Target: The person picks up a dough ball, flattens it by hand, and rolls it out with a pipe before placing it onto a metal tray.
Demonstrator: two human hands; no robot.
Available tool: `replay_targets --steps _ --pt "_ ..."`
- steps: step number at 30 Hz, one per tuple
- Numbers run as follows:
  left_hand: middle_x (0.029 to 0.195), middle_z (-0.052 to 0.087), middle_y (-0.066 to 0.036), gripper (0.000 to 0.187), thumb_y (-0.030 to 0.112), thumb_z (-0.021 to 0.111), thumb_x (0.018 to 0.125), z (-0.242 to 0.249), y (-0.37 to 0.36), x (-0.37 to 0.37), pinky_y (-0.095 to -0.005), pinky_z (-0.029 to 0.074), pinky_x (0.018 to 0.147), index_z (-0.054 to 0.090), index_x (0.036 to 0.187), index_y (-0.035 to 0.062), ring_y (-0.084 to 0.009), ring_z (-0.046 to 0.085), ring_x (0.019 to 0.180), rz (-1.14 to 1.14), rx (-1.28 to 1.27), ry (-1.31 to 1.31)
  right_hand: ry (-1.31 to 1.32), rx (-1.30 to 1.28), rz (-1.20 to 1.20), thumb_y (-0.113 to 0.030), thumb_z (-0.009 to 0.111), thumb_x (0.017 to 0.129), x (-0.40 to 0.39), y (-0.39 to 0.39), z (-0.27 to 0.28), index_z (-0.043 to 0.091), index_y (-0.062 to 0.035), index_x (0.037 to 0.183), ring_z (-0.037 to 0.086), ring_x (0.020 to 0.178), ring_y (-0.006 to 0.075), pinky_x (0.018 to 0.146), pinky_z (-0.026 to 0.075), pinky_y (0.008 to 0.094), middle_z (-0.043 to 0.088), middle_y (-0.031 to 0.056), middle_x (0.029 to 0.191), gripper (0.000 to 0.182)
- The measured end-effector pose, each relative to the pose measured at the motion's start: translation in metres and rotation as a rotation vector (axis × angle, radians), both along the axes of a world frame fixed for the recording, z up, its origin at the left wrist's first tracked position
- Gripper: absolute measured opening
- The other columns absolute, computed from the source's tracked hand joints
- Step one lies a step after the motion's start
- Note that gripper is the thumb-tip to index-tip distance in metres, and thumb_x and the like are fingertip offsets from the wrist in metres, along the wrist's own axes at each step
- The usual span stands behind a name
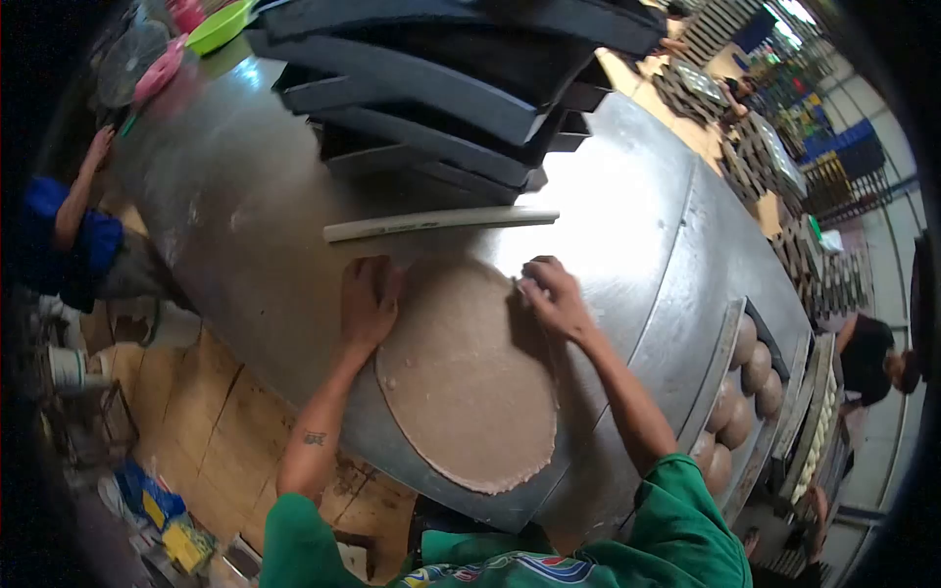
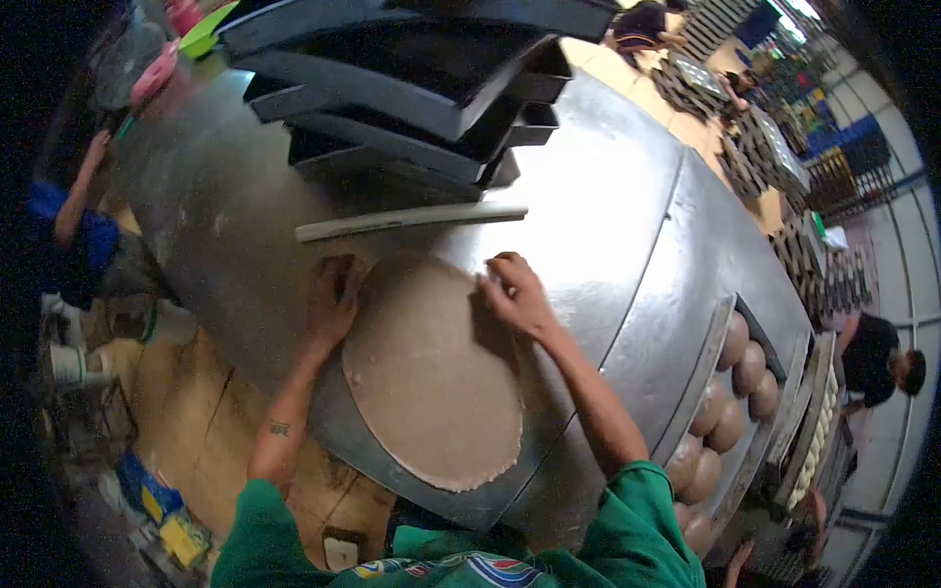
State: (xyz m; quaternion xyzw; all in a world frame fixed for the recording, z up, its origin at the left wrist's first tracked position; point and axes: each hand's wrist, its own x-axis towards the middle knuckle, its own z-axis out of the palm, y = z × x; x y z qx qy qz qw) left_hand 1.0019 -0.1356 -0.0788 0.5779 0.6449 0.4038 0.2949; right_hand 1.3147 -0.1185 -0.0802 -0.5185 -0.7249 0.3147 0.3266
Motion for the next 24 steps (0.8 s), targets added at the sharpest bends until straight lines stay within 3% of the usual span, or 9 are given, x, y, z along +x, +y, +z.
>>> replay_targets --steps 3,6,9,14,15,17,19,21,24 --pt "0.123 0.054 -0.025 0.050 0.040 0.051 0.095 -0.022 0.015 0.016 -0.0443 0.036 0.101 0.058 0.116 -0.0047 -0.0393 0.047 0.118 -0.077 0.052 0.221 0.030 0.078 -0.018 -0.024 0.069 0.082 -0.007 -0.004 -0.034 0.058 0.0008 0.114 0.049 0.115 0.0346 0.096 0.042 0.0399 0.052 0.0207 0.122 0.042" --pt "0.131 0.048 -0.024 0.055 0.041 0.048 0.096 -0.029 0.000 0.005 -0.0440 0.032 0.106 0.051 0.126 -0.0049 -0.0384 0.043 0.124 -0.117 -0.074 0.067 0.114 0.049 -0.107 -0.025 0.070 0.081 0.004 -0.021 -0.038 0.056 -0.0003 0.113 0.050 0.111 0.0338 0.094 0.043 0.0401 0.052 0.0180 0.121 0.043" --pt "0.143 0.042 -0.019 0.060 0.040 0.051 0.096 -0.053 -0.041 -0.032 -0.0401 0.031 0.109 0.044 0.136 -0.0038 -0.0300 0.040 0.131 -0.058 -0.196 -0.205 0.045 -0.036 -0.186 -0.031 0.066 0.087 0.021 -0.069 -0.017 0.057 -0.0030 0.120 0.053 0.084 0.0260 0.077 0.045 0.0369 0.057 0.0134 0.098 0.044" --pt "0.131 0.055 -0.017 0.047 0.028 0.058 0.094 -0.048 -0.082 -0.062 -0.0386 0.039 0.103 0.053 0.128 -0.0042 -0.0267 0.051 0.120 -0.005 -0.167 -0.295 0.019 -0.060 -0.363 -0.015 0.063 0.078 0.073 -0.155 -0.029 0.070 -0.0040 0.094 0.062 0.080 0.0244 0.075 0.051 0.0361 0.063 0.0121 0.084 0.020" --pt "0.131 0.055 -0.017 0.047 0.028 0.058 0.094 -0.055 -0.078 -0.067 -0.0386 0.039 0.103 0.053 0.128 -0.0042 -0.0267 0.051 0.120 0.068 -0.098 -0.310 0.080 -0.192 -0.399 -0.012 0.064 0.077 0.080 -0.150 0.006 0.070 -0.0050 0.094 0.063 0.083 0.0188 0.069 0.051 0.0320 0.064 0.0101 0.090 0.020" --pt "0.121 0.061 -0.016 0.038 0.026 0.058 0.094 -0.057 -0.068 -0.069 -0.0373 0.041 0.099 0.060 0.121 -0.0022 -0.0253 0.055 0.113 -0.055 -0.198 -0.321 0.216 0.230 -0.355 0.000 0.065 0.073 0.091 -0.106 0.072 0.068 -0.0030 0.087 0.060 0.082 0.0146 0.066 0.051 0.0281 0.063 0.0083 0.097 0.015" --pt "0.116 0.063 -0.014 0.033 0.023 0.060 0.093 -0.007 -0.064 -0.051 -0.0358 0.043 0.097 0.062 0.116 -0.0010 -0.0234 0.058 0.109 0.017 -0.089 -0.338 0.284 0.480 -0.350 0.009 0.058 0.072 0.078 -0.059 0.208 0.061 0.0008 0.081 0.060 0.085 0.0182 0.077 0.048 0.0297 0.063 0.0087 0.090 0.013" --pt "0.111 0.065 -0.012 0.028 0.020 0.062 0.092 0.026 -0.062 -0.036 -0.0344 0.045 0.094 0.064 0.112 0.0002 -0.0215 0.060 0.104 0.057 0.011 -0.339 0.228 0.853 -0.296 0.009 0.055 0.074 0.057 -0.020 0.326 0.059 0.0015 0.079 0.061 0.082 0.0184 0.078 0.047 0.0305 0.063 0.0088 0.083 0.010" --pt "0.105 0.068 -0.008 0.022 0.014 0.065 0.090 0.063 -0.069 -0.008 -0.0304 0.048 0.090 0.066 0.108 0.0012 -0.0165 0.062 0.098 -0.143 0.129 -0.460 0.470 0.626 -0.362 -0.015 0.055 0.090 0.018 0.062 0.447 0.062 0.0003 0.087 0.057 0.067 0.0119 0.059 0.048 0.0258 0.058 0.0029 0.071 0.017"
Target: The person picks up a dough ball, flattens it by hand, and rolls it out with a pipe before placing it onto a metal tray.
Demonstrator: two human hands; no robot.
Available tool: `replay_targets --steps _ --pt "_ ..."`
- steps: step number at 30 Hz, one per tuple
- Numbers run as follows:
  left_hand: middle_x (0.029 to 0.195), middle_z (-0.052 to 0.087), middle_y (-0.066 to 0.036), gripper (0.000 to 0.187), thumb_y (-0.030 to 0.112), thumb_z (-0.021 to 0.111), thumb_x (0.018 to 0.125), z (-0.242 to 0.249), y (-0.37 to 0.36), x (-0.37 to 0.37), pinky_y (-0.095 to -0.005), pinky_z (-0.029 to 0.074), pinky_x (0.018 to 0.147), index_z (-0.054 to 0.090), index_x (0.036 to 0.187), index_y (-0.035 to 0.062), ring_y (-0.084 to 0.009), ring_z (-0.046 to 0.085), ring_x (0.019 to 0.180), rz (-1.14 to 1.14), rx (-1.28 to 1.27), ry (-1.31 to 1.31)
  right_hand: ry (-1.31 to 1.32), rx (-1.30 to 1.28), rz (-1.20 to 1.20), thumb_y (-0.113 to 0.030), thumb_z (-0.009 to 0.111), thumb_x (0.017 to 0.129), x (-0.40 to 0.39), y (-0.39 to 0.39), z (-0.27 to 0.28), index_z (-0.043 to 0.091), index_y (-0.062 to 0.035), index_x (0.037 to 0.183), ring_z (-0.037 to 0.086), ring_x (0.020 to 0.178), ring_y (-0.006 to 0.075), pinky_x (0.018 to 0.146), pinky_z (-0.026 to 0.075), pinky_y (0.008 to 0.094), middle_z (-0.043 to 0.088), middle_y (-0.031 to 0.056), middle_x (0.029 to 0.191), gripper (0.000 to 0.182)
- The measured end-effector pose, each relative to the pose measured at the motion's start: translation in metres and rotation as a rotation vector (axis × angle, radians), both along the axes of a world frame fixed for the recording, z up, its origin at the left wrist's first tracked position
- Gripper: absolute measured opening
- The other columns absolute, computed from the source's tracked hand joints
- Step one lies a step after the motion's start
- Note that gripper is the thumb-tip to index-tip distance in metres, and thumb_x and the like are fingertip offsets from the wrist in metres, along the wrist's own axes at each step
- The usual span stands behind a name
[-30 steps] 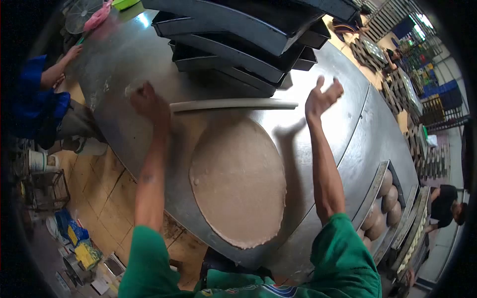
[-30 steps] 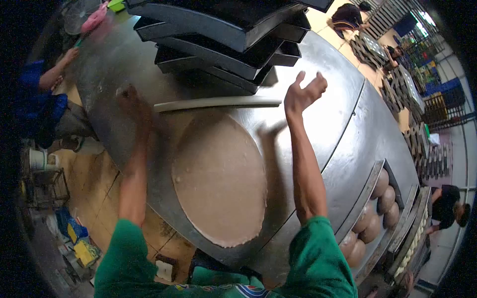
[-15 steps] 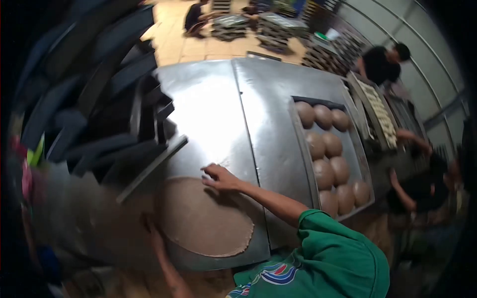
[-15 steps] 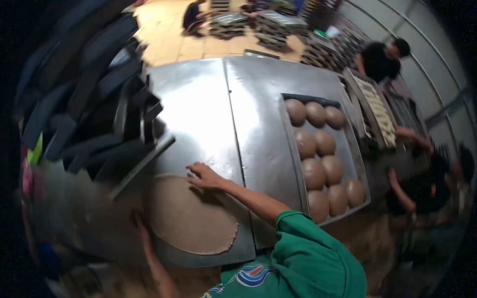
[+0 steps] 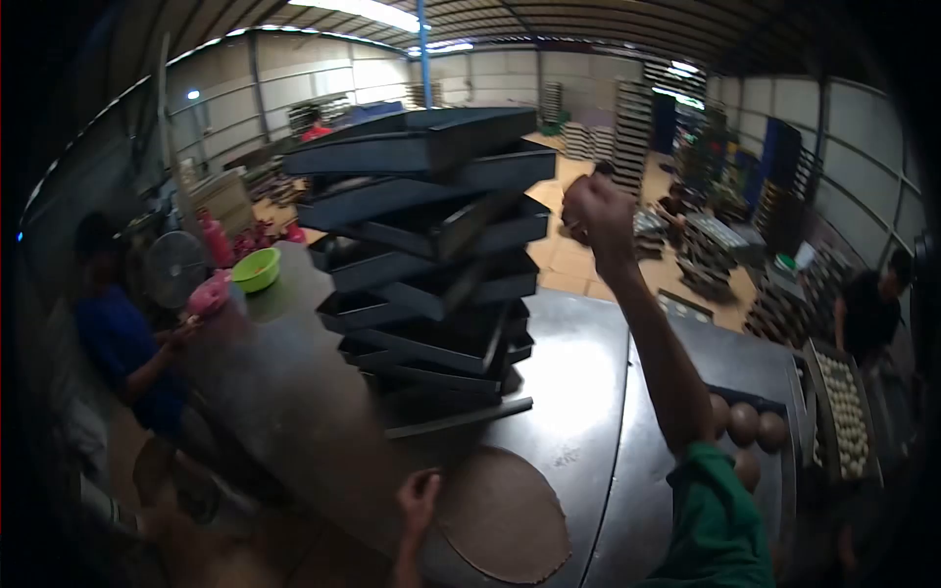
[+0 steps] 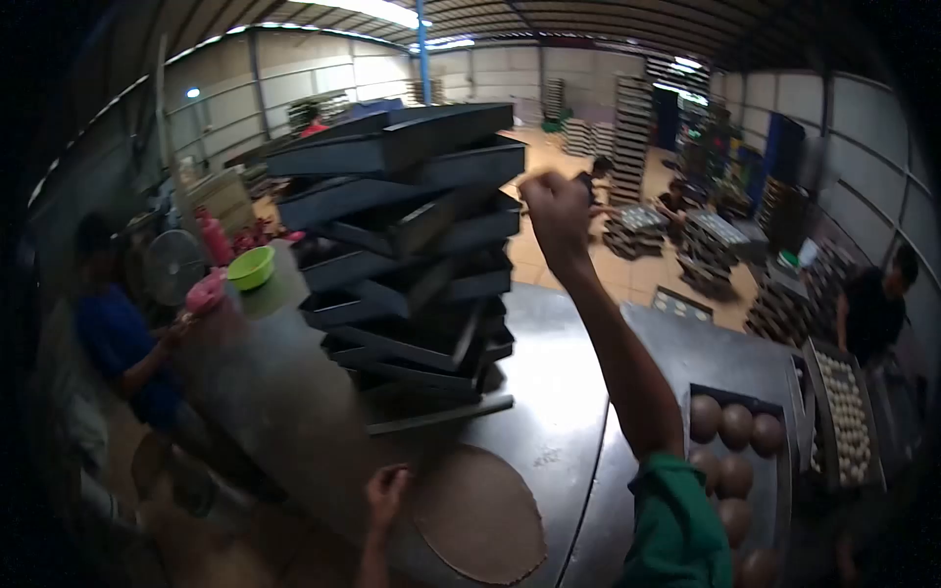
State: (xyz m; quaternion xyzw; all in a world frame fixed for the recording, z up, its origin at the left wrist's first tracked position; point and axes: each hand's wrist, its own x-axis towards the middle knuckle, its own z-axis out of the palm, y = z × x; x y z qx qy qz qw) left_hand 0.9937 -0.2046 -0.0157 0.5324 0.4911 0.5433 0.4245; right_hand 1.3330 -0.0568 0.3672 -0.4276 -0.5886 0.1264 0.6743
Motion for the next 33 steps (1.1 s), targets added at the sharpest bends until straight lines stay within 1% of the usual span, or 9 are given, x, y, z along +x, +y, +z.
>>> replay_targets --steps 2,6,8,15,19,21,24,28,33 --pt "0.104 0.068 -0.007 0.021 0.012 0.066 0.089 0.049 -0.027 0.032 -0.0290 0.048 0.089 0.066 0.107 0.0017 -0.0151 0.063 0.096 -0.095 0.056 -0.028 0.149 -0.099 -0.210 -0.034 0.061 0.088 -0.050 0.060 0.050 0.058 0.0002 0.104 0.056 0.060 0.0165 0.051 0.049 0.0295 0.056 0.0071 0.077 0.038" --pt "0.105 0.068 -0.007 0.022 0.013 0.066 0.089 0.106 -0.073 0.052 -0.0286 0.048 0.089 0.065 0.108 0.0027 -0.0147 0.063 0.098 -0.243 0.008 -0.065 0.020 -0.526 -0.120 -0.050 0.053 0.082 -0.128 0.098 0.098 0.049 0.0066 0.128 0.056 0.108 0.0314 0.090 0.048 0.0428 0.053 0.0221 0.127 0.073" --pt "0.107 0.066 -0.007 0.019 0.010 0.063 0.091 0.113 -0.081 0.052 -0.0283 0.048 0.090 0.065 0.108 0.0034 -0.0147 0.062 0.101 -0.417 0.139 0.087 0.418 -0.597 0.346 -0.037 0.060 0.079 -0.130 0.138 0.098 0.060 -0.0105 0.095 0.059 0.080 0.0203 0.064 0.052 0.0447 0.060 0.0051 0.086 0.031" --pt "0.107 0.068 -0.007 0.022 0.017 0.067 0.089 0.142 -0.073 0.049 -0.0291 0.048 0.089 0.065 0.108 0.0041 -0.0149 0.062 0.100 -0.331 -0.111 -0.113 0.579 -0.205 0.491 -0.028 0.061 0.077 0.037 0.040 0.089 0.059 -0.0105 0.087 0.058 0.077 0.0196 0.066 0.053 0.0431 0.059 0.0033 0.085 0.020" --pt "0.123 0.059 -0.012 0.041 0.024 0.069 0.088 0.156 -0.041 0.060 -0.0341 0.043 0.099 0.056 0.121 0.0032 -0.0204 0.055 0.114 -0.517 0.062 -0.243 0.574 -0.043 0.370 -0.022 0.061 0.076 0.198 -0.075 -0.001 0.059 -0.0105 0.083 0.058 0.075 0.0191 0.068 0.053 0.0421 0.058 0.0022 0.084 0.014" --pt "0.132 0.053 -0.013 0.054 0.029 0.071 0.087 0.161 -0.025 0.084 -0.0369 0.040 0.102 0.050 0.130 0.0032 -0.0232 0.051 0.120 -0.587 0.170 -0.295 0.574 -0.016 0.204 -0.014 0.060 0.073 0.214 -0.166 -0.067 0.055 -0.0112 0.076 0.056 0.072 0.0139 0.073 0.051 0.0293 0.055 0.0001 0.076 0.007" --pt "0.144 0.040 -0.014 0.097 0.060 0.072 0.073 0.156 -0.010 0.141 -0.0492 0.033 0.108 0.030 0.145 0.0091 -0.0328 0.039 0.133 -0.798 0.250 -0.413 0.674 0.094 0.013 -0.020 0.055 0.078 0.275 -0.246 -0.198 0.057 -0.0087 0.091 0.058 0.069 0.0110 0.064 0.052 0.0249 0.058 0.0015 0.080 0.017" --pt "0.143 0.042 -0.012 0.081 0.064 0.057 0.083 0.094 -0.009 0.222 -0.0554 0.031 0.108 0.035 0.142 0.0125 -0.0336 0.039 0.133 -1.004 0.123 -0.871 0.780 -0.024 0.015 -0.018 0.054 0.079 0.273 -0.305 -0.250 0.056 -0.0050 0.112 0.056 0.073 0.0094 0.068 0.047 0.0207 0.057 0.0003 0.086 0.035" --pt "0.113 0.063 -0.009 0.040 0.041 0.057 0.093 0.048 0.014 0.260 -0.0519 0.042 0.099 0.058 0.119 0.0108 -0.0284 0.058 0.108 -0.538 -0.564 -1.122 0.439 -0.366 -0.238 -0.006 0.053 0.071 0.311 -0.279 -0.348 0.062 -0.0014 0.107 0.049 0.068 0.0081 0.060 0.040 0.0204 0.056 0.0001 0.085 0.038"
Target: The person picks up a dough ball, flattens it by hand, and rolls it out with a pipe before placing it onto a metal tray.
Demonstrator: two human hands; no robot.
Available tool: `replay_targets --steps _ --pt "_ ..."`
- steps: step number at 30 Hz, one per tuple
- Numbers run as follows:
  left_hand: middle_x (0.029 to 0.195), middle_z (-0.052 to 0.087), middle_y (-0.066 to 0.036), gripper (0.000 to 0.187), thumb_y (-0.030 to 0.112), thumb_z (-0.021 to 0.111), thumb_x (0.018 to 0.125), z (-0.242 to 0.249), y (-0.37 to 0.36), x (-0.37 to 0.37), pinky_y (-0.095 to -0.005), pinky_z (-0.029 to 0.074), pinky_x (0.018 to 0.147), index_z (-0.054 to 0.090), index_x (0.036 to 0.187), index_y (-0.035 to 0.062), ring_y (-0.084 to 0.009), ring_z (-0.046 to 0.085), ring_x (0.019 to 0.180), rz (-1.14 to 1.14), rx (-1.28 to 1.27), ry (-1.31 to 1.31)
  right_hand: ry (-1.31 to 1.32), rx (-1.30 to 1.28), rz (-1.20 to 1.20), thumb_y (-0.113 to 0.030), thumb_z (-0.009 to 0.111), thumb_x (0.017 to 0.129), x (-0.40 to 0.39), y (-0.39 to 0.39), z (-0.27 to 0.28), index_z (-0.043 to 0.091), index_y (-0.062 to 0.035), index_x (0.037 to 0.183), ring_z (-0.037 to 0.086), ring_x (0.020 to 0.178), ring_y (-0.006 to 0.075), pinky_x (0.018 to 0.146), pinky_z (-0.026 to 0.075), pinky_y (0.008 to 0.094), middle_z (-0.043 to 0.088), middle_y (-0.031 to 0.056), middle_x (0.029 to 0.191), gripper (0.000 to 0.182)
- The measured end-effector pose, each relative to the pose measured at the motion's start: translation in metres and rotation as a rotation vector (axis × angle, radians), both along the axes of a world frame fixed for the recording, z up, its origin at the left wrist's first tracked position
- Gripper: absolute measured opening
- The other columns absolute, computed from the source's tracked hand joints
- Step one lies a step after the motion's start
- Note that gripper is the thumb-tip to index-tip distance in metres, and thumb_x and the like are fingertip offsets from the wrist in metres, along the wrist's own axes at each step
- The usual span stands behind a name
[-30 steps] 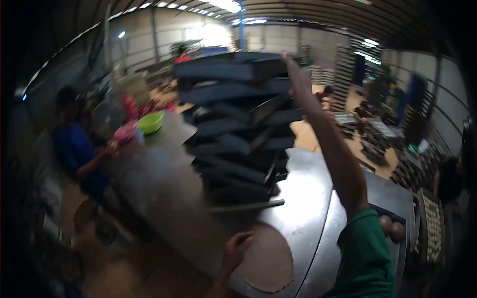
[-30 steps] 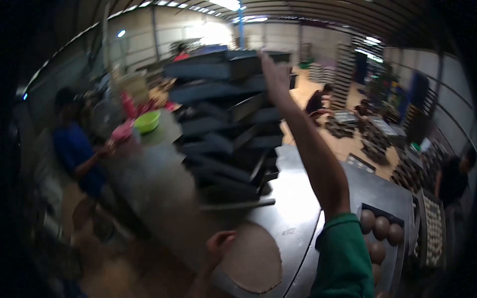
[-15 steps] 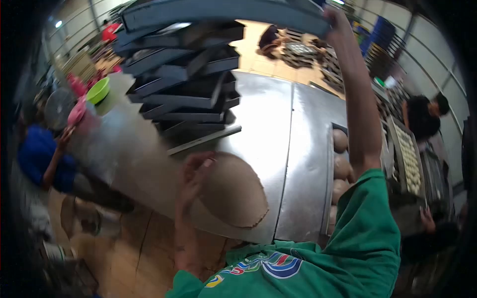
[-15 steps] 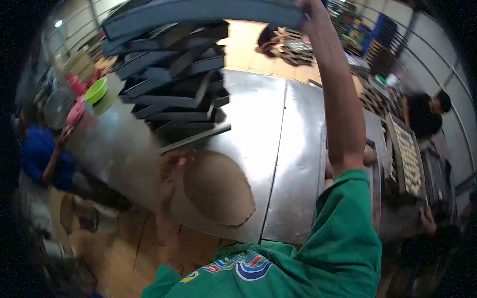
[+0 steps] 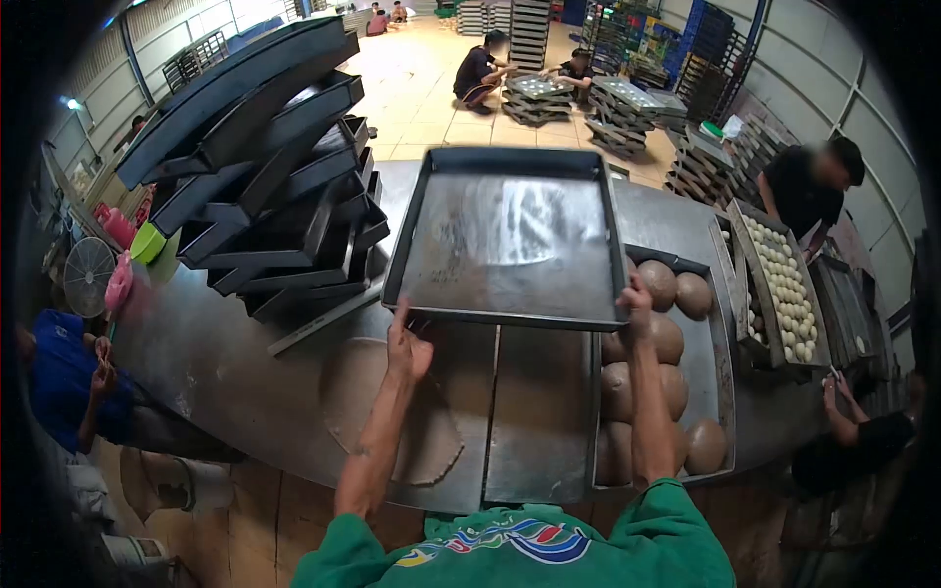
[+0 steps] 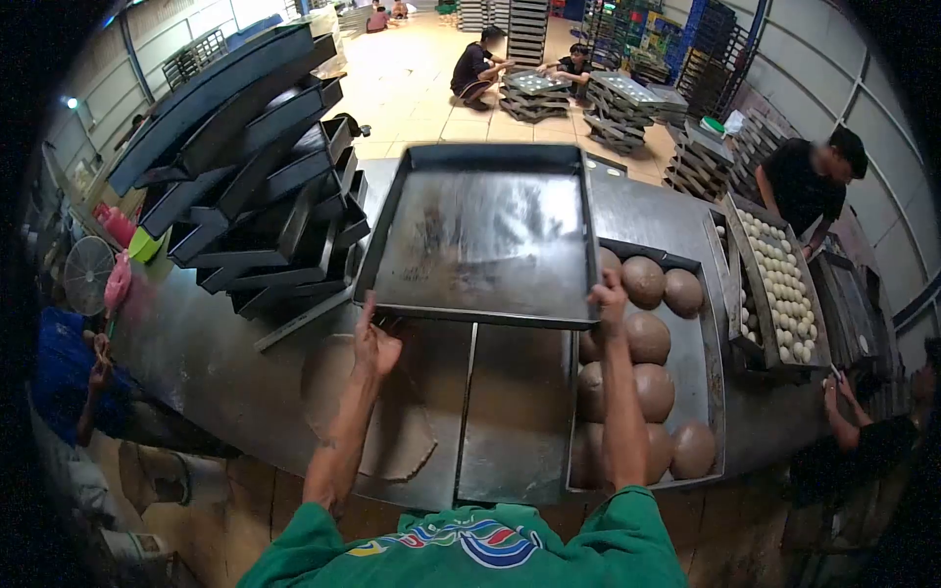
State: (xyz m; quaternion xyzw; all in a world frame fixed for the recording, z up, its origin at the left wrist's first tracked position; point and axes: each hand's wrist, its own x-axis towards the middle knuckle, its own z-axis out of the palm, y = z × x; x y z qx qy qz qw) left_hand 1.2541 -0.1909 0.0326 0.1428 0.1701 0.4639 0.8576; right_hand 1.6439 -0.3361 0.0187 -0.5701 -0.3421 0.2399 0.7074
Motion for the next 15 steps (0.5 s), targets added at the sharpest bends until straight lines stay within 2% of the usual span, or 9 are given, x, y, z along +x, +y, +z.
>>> replay_targets --steps 2,4,5,7,10,12,13,14,15 --pt "0.103 0.066 -0.008 0.028 0.030 0.057 0.092 -0.071 0.041 0.003 -0.0460 0.048 0.092 0.061 0.109 0.0077 -0.0253 0.061 0.099 -0.033 -0.013 0.264 0.162 -0.028 -0.050 -0.003 0.053 0.069 -0.023 0.021 -0.014 0.064 0.0006 0.104 0.049 0.070 0.0085 0.060 0.039 0.0212 0.057 0.0012 0.084 0.038" --pt "0.103 0.066 -0.007 0.025 0.026 0.057 0.091 -0.090 0.060 0.000 -0.0430 0.049 0.090 0.062 0.105 0.0069 -0.0240 0.062 0.098 -0.024 0.024 0.290 0.124 -0.076 -0.140 -0.003 0.054 0.068 -0.029 0.039 -0.048 0.063 0.0011 0.109 0.050 0.071 0.0107 0.061 0.041 0.0227 0.058 0.0028 0.083 0.043" --pt "0.103 0.066 -0.007 0.021 0.023 0.057 0.089 -0.094 0.067 0.000 -0.0400 0.050 0.088 0.063 0.102 0.0062 -0.0226 0.062 0.097 -0.027 0.064 0.307 0.101 -0.146 -0.092 -0.005 0.055 0.068 -0.021 0.046 -0.074 0.062 0.0009 0.113 0.052 0.073 0.0127 0.063 0.042 0.0243 0.059 0.0050 0.085 0.046" --pt "0.102 0.066 -0.008 0.021 0.023 0.058 0.090 -0.092 0.080 0.007 -0.0379 0.050 0.088 0.062 0.101 0.0056 -0.0222 0.062 0.096 -0.042 0.057 0.346 0.115 -0.083 -0.147 -0.008 0.056 0.069 -0.019 0.064 -0.109 0.060 0.0002 0.116 0.051 0.067 0.0126 0.063 0.042 0.0235 0.059 0.0043 0.077 0.048" --pt "0.102 0.065 -0.009 0.022 0.023 0.060 0.092 -0.107 0.091 0.002 -0.0343 0.051 0.086 0.061 0.103 0.0046 -0.0196 0.062 0.095 -0.097 0.059 0.426 0.059 -0.204 -0.097 -0.009 0.060 0.069 -0.001 0.069 -0.117 0.057 -0.0004 0.115 0.053 0.060 0.0139 0.059 0.045 0.0256 0.059 0.0020 0.069 0.046" --pt "0.102 0.066 -0.008 0.027 0.023 0.061 0.092 -0.113 0.079 0.002 -0.0314 0.050 0.085 0.061 0.109 0.0019 -0.0172 0.062 0.096 0.010 0.065 0.464 -0.362 -0.157 -0.148 -0.006 0.061 0.067 0.045 0.090 -0.164 0.061 0.0002 0.103 0.053 0.058 0.0138 0.057 0.045 0.0284 0.058 0.0039 0.066 0.036" --pt "0.111 0.064 -0.008 0.029 0.022 0.061 0.093 -0.101 0.062 -0.002 -0.0308 0.050 0.086 0.061 0.113 0.0020 -0.0171 0.061 0.097 -0.050 0.141 0.550 -0.132 -0.236 -0.126 -0.006 0.059 0.067 0.037 0.092 -0.135 0.061 0.0040 0.097 0.053 0.059 0.0160 0.058 0.046 0.0296 0.057 0.0048 0.065 0.032" --pt "0.119 0.062 -0.008 0.031 0.022 0.062 0.093 -0.078 0.047 -0.010 -0.0303 0.049 0.086 0.061 0.117 0.0020 -0.0170 0.061 0.098 -0.120 0.216 0.633 -0.317 -0.365 -0.173 -0.004 0.055 0.067 0.042 0.097 -0.128 0.061 0.0055 0.093 0.054 0.060 0.0159 0.058 0.046 0.0308 0.056 0.0048 0.064 0.028" --pt "0.117 0.063 -0.007 0.029 0.022 0.063 0.092 -0.066 0.033 -0.028 -0.0294 0.050 0.084 0.063 0.114 0.0019 -0.0165 0.062 0.096 -0.120 0.376 0.797 -0.383 -0.464 -0.147 -0.004 0.052 0.067 0.042 0.096 -0.115 0.063 0.0058 0.089 0.057 0.063 0.0183 0.061 0.047 0.0321 0.060 0.0068 0.067 0.027"
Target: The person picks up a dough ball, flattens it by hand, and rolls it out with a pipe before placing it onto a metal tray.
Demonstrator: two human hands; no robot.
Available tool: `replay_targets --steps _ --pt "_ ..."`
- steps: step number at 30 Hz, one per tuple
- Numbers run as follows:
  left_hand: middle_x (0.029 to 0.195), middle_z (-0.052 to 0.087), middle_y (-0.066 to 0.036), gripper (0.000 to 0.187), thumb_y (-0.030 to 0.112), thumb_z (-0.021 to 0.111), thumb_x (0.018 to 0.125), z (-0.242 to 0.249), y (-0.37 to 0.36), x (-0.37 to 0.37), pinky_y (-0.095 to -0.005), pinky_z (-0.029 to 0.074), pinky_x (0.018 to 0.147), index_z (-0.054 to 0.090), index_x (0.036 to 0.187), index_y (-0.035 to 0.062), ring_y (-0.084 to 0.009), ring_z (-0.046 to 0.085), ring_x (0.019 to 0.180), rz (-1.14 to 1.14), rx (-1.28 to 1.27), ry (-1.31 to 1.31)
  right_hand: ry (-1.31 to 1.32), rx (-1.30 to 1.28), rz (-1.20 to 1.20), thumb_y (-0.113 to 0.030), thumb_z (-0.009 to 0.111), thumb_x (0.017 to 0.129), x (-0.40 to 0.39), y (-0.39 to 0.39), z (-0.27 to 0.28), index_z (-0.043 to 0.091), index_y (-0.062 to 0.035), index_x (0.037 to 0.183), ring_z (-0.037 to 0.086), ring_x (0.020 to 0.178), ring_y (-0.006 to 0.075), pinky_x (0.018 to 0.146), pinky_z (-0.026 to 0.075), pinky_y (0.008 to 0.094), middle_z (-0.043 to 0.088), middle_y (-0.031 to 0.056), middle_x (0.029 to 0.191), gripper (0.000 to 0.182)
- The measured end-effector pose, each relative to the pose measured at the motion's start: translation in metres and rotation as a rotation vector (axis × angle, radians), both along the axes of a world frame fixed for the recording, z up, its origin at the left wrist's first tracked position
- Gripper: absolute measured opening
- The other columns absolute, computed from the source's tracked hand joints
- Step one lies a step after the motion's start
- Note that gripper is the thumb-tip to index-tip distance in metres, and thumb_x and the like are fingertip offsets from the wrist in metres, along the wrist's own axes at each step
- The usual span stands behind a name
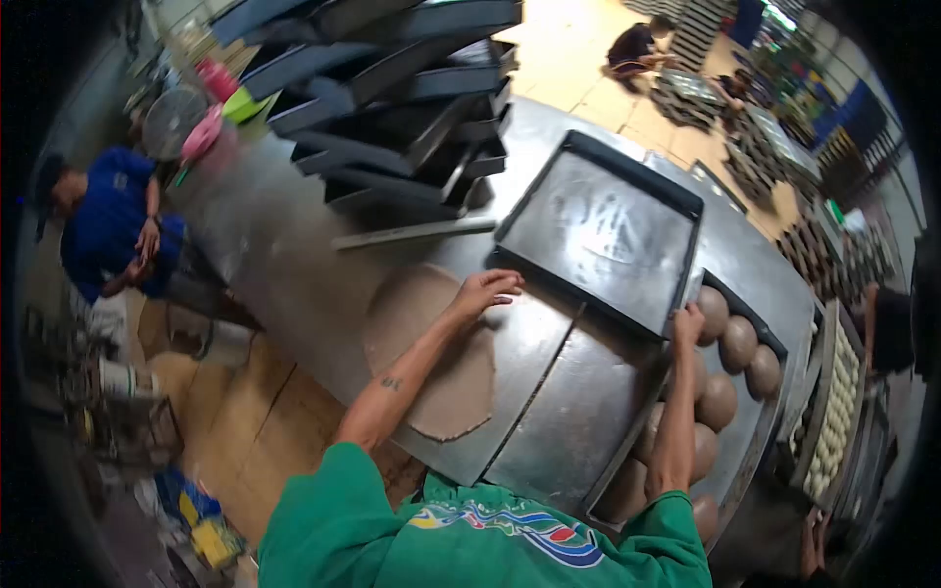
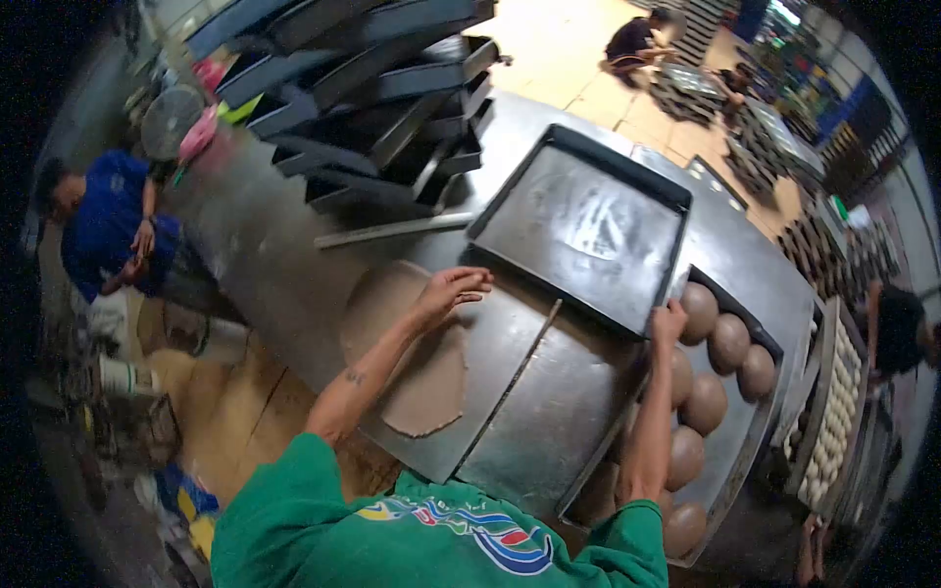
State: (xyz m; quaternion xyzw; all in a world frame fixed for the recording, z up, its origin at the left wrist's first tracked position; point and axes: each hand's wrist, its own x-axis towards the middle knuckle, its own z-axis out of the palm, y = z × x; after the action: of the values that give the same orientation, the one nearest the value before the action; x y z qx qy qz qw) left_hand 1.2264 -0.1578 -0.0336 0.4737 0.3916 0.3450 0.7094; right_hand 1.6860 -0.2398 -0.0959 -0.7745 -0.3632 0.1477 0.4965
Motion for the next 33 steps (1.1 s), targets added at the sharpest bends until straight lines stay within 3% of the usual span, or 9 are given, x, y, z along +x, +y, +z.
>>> replay_targets --steps 3,5,9,13,18,22,24,28,33 --pt "0.104 0.067 -0.010 0.029 0.025 0.068 0.088 -0.001 -0.025 -0.066 -0.0302 0.049 0.085 0.068 0.106 0.0028 -0.0195 0.062 0.094 0.103 0.491 0.470 -0.237 -0.082 -0.213 -0.004 0.055 0.071 -0.059 0.008 0.049 0.067 0.0040 0.094 0.063 0.071 0.0233 0.071 0.050 0.0350 0.068 0.0166 0.080 0.027" --pt "0.106 0.065 -0.015 0.034 0.028 0.067 0.086 -0.014 -0.019 -0.122 -0.0374 0.046 0.090 0.065 0.109 0.0029 -0.0270 0.059 0.099 0.297 0.721 0.709 -0.824 0.325 -0.130 -0.006 0.060 0.079 -0.117 0.016 0.065 0.068 -0.0007 0.099 0.065 0.078 0.0209 0.073 0.051 0.0341 0.068 0.0158 0.090 0.022" --pt "0.113 0.061 -0.018 0.039 0.033 0.062 0.087 -0.064 0.031 -0.191 -0.0460 0.039 0.097 0.063 0.110 0.0018 -0.0351 0.052 0.110 0.448 0.871 1.190 0.036 0.041 0.892 -0.014 0.066 0.086 -0.288 0.057 0.073 0.064 -0.0033 0.112 0.063 0.088 0.0204 0.080 0.049 0.0299 0.066 0.0122 0.101 0.028" --pt "0.116 0.057 -0.022 0.043 0.034 0.061 0.088 -0.053 0.039 -0.195 -0.0452 0.040 0.096 0.059 0.111 -0.0021 -0.0366 0.051 0.109 0.143 0.786 0.982 -0.073 0.085 1.250 -0.030 0.070 0.084 -0.395 0.139 0.018 0.051 -0.0036 0.130 0.054 0.110 0.0301 0.092 0.044 0.0382 0.052 0.0177 0.124 0.057" --pt "0.117 0.057 -0.022 0.043 0.035 0.062 0.088 -0.014 0.018 -0.193 -0.0444 0.041 0.096 0.060 0.111 -0.0011 -0.0362 0.051 0.112 0.140 0.572 0.755 -0.122 0.099 1.894 -0.031 0.072 0.082 -0.443 0.199 0.014 0.066 -0.0011 0.109 0.058 0.101 0.0325 0.090 0.045 0.0386 0.063 0.0176 0.108 0.040" --pt "0.098 0.061 -0.021 0.035 0.034 0.065 0.088 -0.053 0.025 -0.213 -0.0451 0.048 0.080 0.059 0.095 0.0008 -0.0343 0.059 0.097 0.120 0.977 0.825 0.143 -0.224 1.720 -0.026 0.071 0.085 -0.440 0.175 0.020 0.069 -0.0012 0.102 0.064 0.083 0.0237 0.075 0.049 0.0346 0.067 0.0139 0.087 0.030" --pt "0.093 0.063 -0.021 0.037 0.037 0.064 0.088 -0.052 0.014 -0.195 -0.0450 0.050 0.071 0.059 0.095 0.0011 -0.0350 0.062 0.086 0.227 0.916 0.902 0.207 -0.061 1.425 -0.020 0.070 0.086 -0.440 0.157 0.026 0.068 -0.0010 0.099 0.063 0.080 0.0176 0.071 0.049 0.0320 0.066 0.0140 0.084 0.023" --pt "0.064 0.061 -0.012 0.033 0.036 0.065 0.089 -0.074 0.018 -0.176 -0.0385 0.047 0.045 0.057 0.086 0.0036 -0.0308 0.061 0.053 0.449 1.033 1.091 -0.410 0.441 1.147 -0.006 0.064 0.087 -0.444 0.135 -0.006 0.062 0.0015 0.101 0.063 0.056 0.0213 0.050 0.048 0.0317 0.065 0.0122 0.072 0.016" --pt "0.059 0.058 -0.009 0.024 0.022 0.072 0.085 0.035 -0.057 -0.154 -0.0347 0.046 0.043 0.056 0.087 0.0039 -0.0259 0.060 0.048 0.546 1.411 0.840 -0.538 1.071 0.878 -0.003 0.074 0.078 -0.421 0.068 0.066 0.056 0.0036 0.108 0.059 0.048 0.0190 0.039 0.044 0.0324 0.060 0.0098 0.063 0.036"
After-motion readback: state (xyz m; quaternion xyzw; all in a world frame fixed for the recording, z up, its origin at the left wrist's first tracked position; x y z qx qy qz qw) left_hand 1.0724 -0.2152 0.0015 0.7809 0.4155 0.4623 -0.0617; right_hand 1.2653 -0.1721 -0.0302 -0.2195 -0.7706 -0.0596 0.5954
